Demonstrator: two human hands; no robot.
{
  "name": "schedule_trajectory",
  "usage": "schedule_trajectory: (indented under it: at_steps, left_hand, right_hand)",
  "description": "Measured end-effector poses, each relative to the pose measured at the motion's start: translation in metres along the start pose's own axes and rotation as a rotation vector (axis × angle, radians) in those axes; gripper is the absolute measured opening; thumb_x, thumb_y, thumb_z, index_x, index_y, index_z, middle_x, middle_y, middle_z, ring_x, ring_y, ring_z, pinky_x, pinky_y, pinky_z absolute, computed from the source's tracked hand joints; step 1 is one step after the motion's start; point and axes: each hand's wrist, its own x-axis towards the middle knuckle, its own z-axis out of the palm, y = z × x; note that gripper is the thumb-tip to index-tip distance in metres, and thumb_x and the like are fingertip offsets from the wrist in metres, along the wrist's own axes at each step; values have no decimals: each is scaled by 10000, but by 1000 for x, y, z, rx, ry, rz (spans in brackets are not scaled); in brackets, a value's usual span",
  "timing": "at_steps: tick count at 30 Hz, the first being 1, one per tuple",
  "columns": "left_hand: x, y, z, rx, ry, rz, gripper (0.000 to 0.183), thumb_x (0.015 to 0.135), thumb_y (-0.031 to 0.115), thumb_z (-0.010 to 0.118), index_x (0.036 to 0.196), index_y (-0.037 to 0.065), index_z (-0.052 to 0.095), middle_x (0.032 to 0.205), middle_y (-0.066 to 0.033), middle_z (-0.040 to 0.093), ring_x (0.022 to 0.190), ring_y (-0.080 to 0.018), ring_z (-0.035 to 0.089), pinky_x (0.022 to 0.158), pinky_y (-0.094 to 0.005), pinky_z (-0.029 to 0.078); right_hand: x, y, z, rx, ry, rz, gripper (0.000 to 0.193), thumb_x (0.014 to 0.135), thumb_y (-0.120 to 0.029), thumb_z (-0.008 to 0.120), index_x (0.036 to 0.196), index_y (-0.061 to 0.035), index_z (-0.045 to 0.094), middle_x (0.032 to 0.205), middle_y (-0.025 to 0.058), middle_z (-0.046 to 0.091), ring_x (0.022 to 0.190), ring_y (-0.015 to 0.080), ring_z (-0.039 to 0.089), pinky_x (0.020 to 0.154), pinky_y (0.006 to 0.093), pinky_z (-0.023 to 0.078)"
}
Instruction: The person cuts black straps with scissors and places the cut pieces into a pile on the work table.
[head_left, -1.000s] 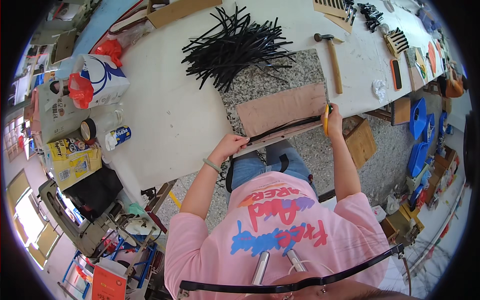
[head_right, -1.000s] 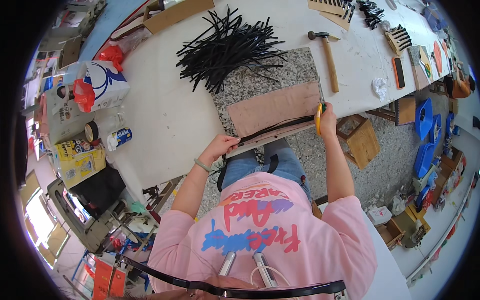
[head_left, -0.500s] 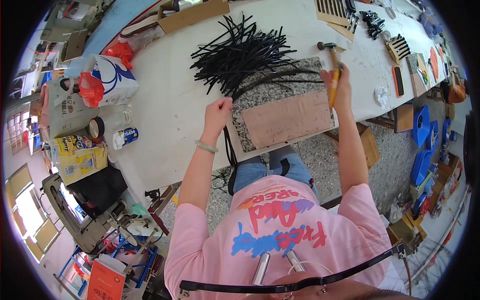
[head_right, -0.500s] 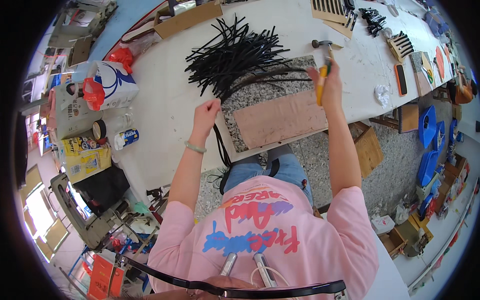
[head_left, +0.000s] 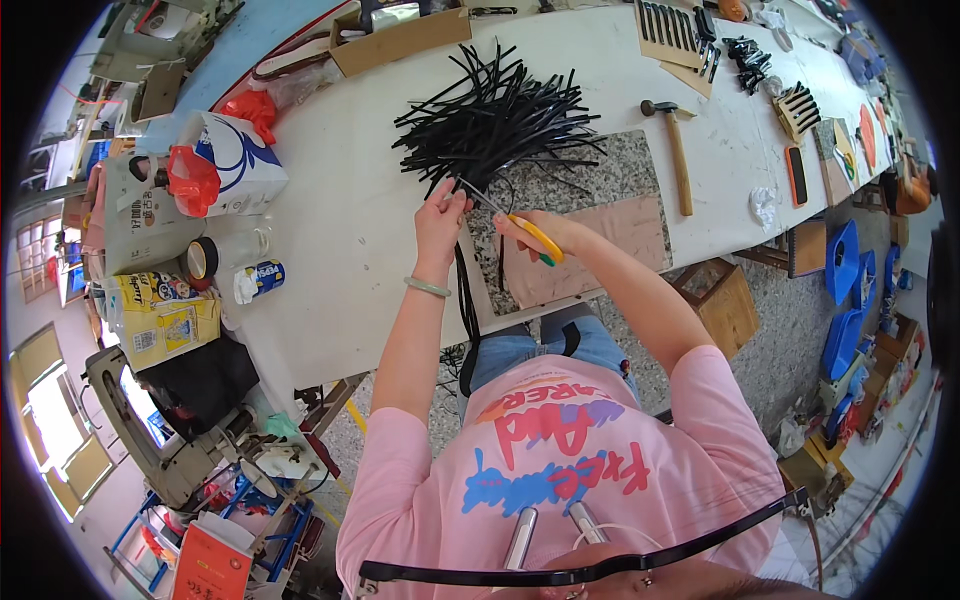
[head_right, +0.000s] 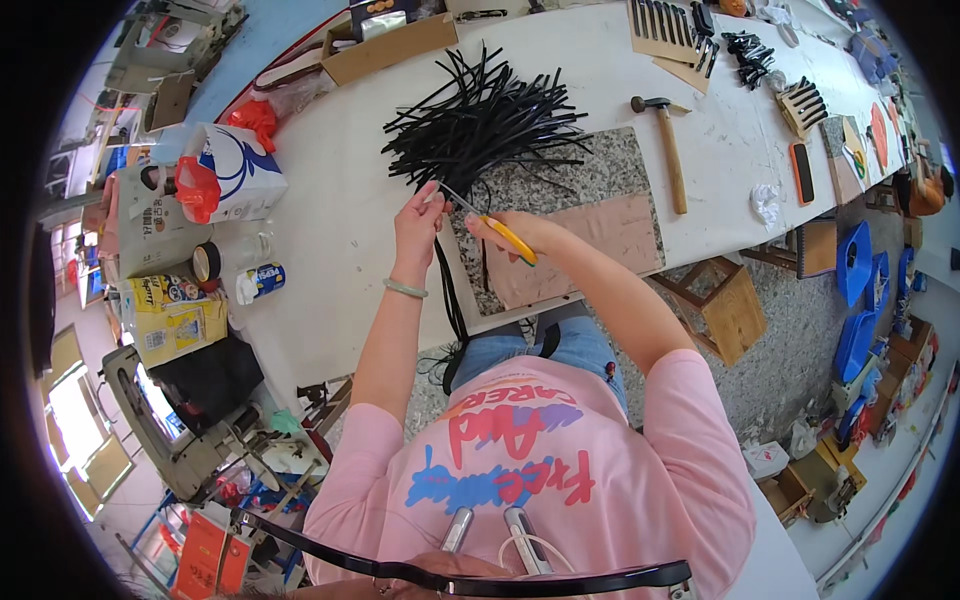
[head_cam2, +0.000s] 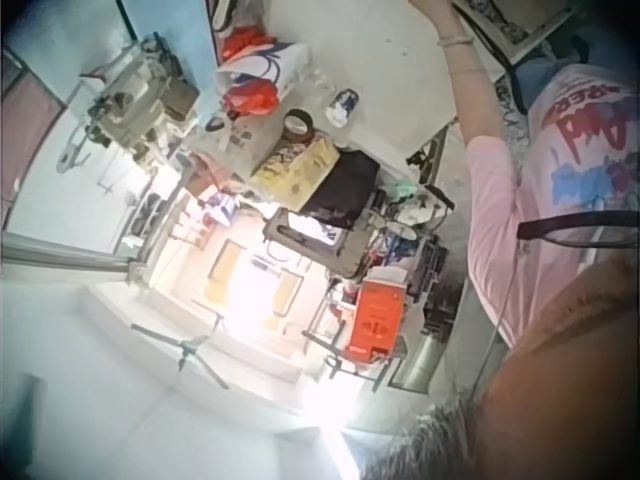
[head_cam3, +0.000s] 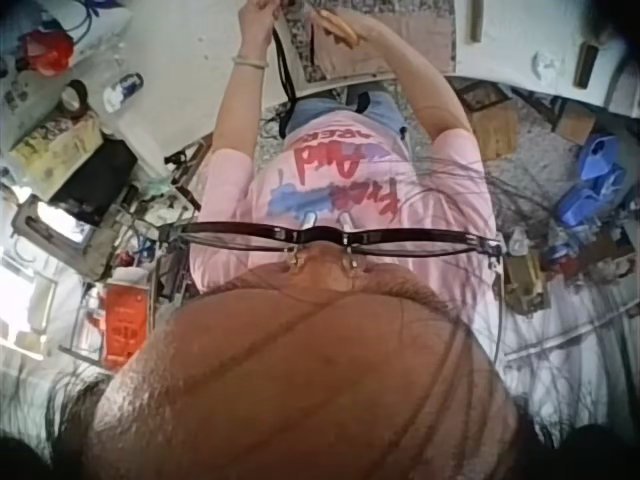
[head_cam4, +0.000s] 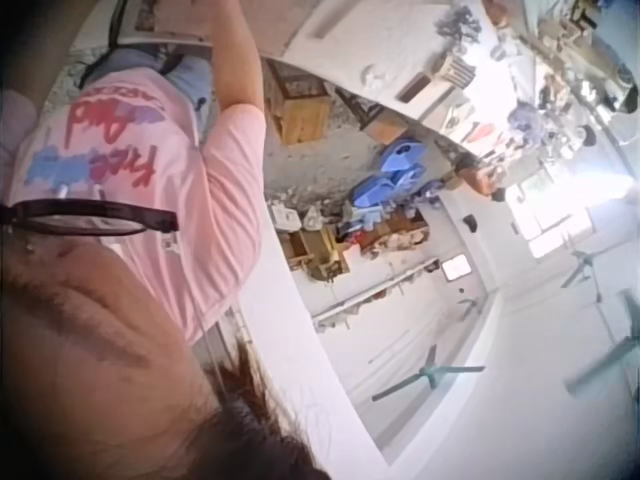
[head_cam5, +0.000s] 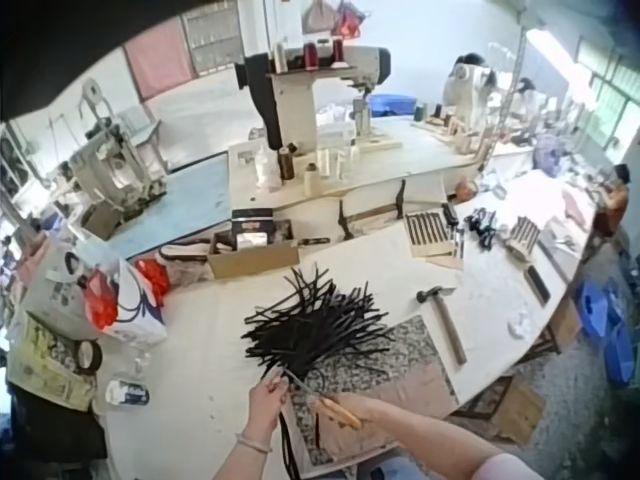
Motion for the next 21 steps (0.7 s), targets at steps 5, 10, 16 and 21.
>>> schedule_trajectory:
  at_steps: [5, 10, 16, 21]
  left_hand:
    - [-2, 2, 1, -30, 5, 44, 552, 841, 134, 643, 1270, -24, 334, 776, -106, 626, 550, -50, 441, 488, -189, 343]
    - [2, 7, 0, -63, 21, 41, 485, 838, 126, 641, 1174, -2, 316, 776, -110, 618, 545, -58, 433, 487, -192, 341]
    - [-19, 37, -32, -59, 172, 167, 419, 853, 122, 612, 1167, 23, 352, 787, -92, 626, 567, -52, 411, 511, -196, 342]
    - [-150, 178, -83, -25, 387, 686, 467, 804, 0, 597, 1228, 78, 418, 860, -48, 584, 763, -120, 550, 630, -211, 424]
  right_hand:
    - [9, -8, -2, -40, -9, -3, 877, 751, -786, 343, 982, 22, 592, 651, 103, 549, 499, 188, 561, 478, 289, 462]
    - [7, -21, -6, -33, 97, 55, 758, 788, -712, 414, 932, 7, 606, 588, 67, 529, 441, 168, 533, 416, 274, 430]
    - [-16, -22, -34, 260, 415, -50, 563, 801, -547, 581, 982, -15, 611, 627, 68, 566, 487, 127, 545, 439, 264, 429]
    - [-39, 42, -69, 281, 890, -203, 397, 800, -374, 667, 1018, -48, 604, 693, 19, 579, 561, 81, 520, 456, 238, 408]
